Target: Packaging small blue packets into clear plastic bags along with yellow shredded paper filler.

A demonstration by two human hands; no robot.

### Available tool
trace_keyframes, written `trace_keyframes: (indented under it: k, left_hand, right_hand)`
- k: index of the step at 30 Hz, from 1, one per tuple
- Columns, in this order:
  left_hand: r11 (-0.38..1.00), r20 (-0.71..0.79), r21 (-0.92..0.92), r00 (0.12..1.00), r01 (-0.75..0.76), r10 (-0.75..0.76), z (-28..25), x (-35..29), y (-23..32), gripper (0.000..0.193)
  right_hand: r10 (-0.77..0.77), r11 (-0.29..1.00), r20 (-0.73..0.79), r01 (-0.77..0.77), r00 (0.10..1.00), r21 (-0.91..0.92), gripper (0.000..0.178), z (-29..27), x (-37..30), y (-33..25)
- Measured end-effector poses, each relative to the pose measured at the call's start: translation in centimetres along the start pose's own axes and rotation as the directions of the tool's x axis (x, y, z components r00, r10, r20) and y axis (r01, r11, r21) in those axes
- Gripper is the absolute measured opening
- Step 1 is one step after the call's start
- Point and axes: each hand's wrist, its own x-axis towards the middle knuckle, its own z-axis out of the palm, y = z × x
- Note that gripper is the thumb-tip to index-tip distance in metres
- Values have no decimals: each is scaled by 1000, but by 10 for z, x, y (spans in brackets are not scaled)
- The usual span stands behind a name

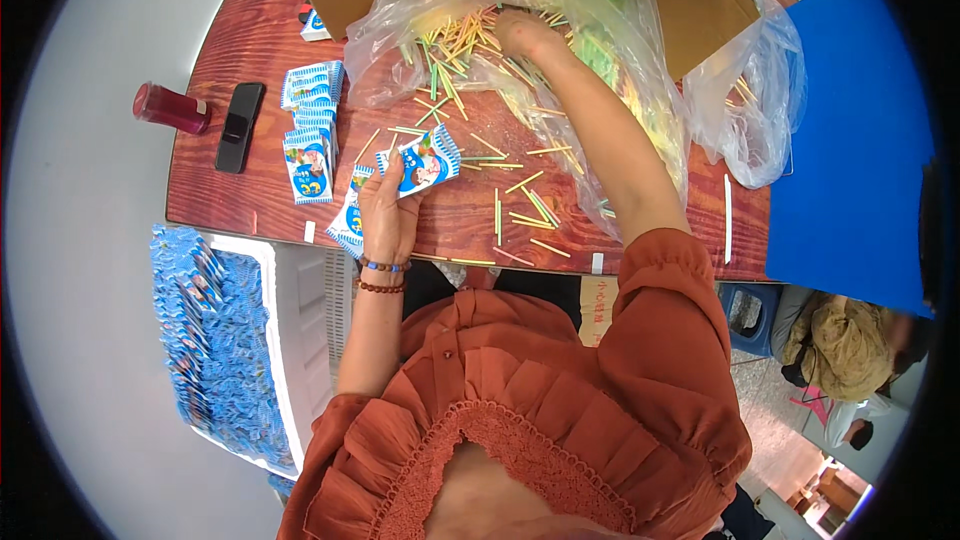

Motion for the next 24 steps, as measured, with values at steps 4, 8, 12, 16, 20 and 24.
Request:
trace_keyframes:
  k: [4,8,12,16,20,24]
  left_hand:
    - [1000,-9,-2,1000,-3,3,-1,-2,1,20]
    - [1000,-9,-12,1000,4,-4,-3,-3,1,20]
    - [998,-7,-11,998,61,-61,9,-3,-4,17]
    - [998,9,-12,998,65,-65,17,-5,-10,17]
    - [999,13,6,999,52,-52,13,-8,-10,17]
    - [998,11,7,998,61,-62,17,-5,-13,17]
  right_hand:
    - [-13,985,179,-19,984,172,39,-5,3,17]
    - [126,847,24,-120,992,517,56,-13,-27,32]
    - [168,719,49,-157,985,677,53,-5,-36,53]
    - [217,388,-10,-77,976,919,36,3,-38,61]
    - [202,257,52,-104,978,961,29,-11,-45,50]
    - [201,253,42,-94,979,963,27,-5,-46,64]
